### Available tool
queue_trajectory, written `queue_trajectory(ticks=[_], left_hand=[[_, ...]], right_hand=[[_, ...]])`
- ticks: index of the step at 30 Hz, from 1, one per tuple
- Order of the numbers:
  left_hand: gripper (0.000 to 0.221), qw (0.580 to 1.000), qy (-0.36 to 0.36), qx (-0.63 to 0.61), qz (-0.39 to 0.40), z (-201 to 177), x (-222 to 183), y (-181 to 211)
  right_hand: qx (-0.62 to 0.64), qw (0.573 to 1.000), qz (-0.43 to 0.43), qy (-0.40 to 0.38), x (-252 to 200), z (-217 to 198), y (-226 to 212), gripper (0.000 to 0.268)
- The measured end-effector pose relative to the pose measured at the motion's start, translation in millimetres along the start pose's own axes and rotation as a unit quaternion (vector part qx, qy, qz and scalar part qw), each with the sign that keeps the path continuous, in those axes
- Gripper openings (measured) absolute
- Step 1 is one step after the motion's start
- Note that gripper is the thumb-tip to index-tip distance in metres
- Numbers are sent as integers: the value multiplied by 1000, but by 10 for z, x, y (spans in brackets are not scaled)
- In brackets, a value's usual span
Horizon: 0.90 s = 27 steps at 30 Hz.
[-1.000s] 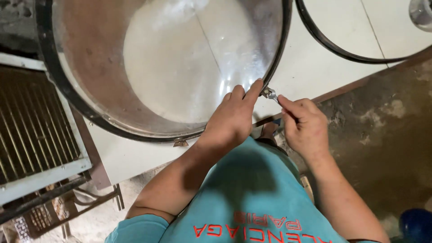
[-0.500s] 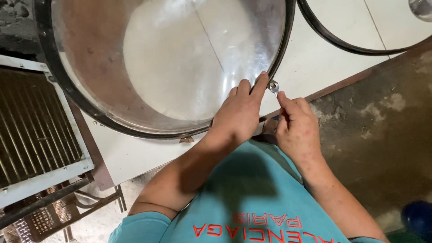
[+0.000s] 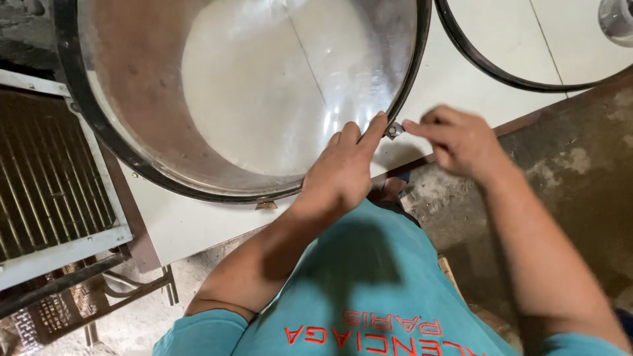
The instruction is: Repairing a drum by adjusting the tension rods on the rim using a small wrench
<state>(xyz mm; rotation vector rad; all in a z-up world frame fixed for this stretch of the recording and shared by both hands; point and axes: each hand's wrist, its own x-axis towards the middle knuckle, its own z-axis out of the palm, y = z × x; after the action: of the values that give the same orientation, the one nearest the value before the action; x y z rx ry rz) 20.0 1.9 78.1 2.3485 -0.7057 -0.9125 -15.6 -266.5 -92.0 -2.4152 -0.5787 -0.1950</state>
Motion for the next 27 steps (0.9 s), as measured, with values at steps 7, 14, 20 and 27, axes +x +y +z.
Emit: queue_trajectory(ticks=[7, 14, 20, 27], left_hand=[[60, 997, 61, -30, 37, 312, 163, -311], [59, 996, 78, -37, 20, 320, 157, -357], [56, 995, 71, -36, 59, 227, 82, -280], [58, 993, 96, 27, 67, 339, 120, -380]], right_hand=[[-5, 988, -145, -57, 590, -402, 176, 30], [-47, 982, 178, -50, -63, -140, -416, 57], [-88, 961, 232, 125, -313, 421, -827, 47], [-94, 945, 281, 140, -167, 580, -1234, 49]])
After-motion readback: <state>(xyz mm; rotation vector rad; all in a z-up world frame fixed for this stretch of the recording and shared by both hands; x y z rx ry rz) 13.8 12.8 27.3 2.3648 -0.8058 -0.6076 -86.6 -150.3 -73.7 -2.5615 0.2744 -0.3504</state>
